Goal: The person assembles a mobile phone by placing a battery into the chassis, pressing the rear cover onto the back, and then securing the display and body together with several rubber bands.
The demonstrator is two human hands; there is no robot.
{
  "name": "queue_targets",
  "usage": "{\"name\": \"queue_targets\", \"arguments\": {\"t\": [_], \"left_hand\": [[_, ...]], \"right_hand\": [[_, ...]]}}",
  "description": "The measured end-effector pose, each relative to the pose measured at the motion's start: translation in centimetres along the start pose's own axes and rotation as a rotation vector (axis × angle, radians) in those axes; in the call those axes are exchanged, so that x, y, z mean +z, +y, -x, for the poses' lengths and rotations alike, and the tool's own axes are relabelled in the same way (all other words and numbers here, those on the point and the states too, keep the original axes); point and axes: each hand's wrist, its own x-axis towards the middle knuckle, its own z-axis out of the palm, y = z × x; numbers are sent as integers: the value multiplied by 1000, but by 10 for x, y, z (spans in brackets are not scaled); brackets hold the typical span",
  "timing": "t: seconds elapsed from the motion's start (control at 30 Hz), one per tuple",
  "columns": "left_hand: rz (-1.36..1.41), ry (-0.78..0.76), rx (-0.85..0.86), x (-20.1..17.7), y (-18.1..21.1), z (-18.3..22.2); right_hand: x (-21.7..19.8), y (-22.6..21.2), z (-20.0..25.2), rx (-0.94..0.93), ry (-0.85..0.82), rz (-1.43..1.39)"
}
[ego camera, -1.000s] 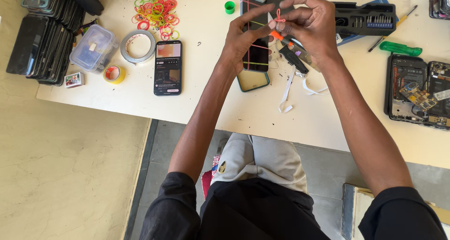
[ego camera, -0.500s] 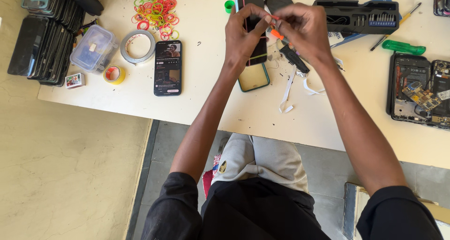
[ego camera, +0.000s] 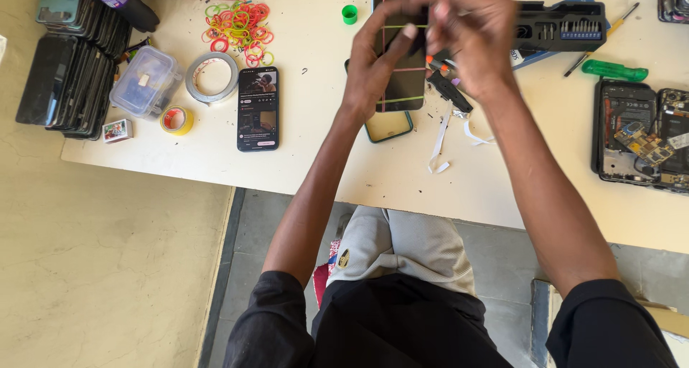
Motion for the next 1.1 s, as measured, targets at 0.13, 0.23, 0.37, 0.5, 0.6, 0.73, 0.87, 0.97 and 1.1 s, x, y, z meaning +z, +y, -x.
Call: {"name": "queue_targets", "arguments": {"t": [0.13,0.23,0.37,0.5,0.6,0.73,0.87,0.97,1.1], "left_hand": [[-16,-15,2,-4,8,7],[-142,24,-37,-9,-4,4],[-84,1,-34,-13,-14,5],[-181,22,64,-18,-14,4],[-228,50,152,-23,-15,2],[-60,227,115,-20,-16,-11],[165,238,150,-31,-4,-15],[317,255,132,-37,4,-19],[364,271,115,-42,6,-18]], "right_hand": [[-38,8,-6,-276,38,251],[-37,14,-12,-267,-73,349],[-29,14,-8,-99,-188,364],[-17,9,-1,86,-146,315],[-9,9,1,84,-192,258],[3,11,-1,109,-301,259],[5,3,-8,226,-419,379],[11,1,-8,305,-463,430],[18,5,0,394,-379,294]]}}
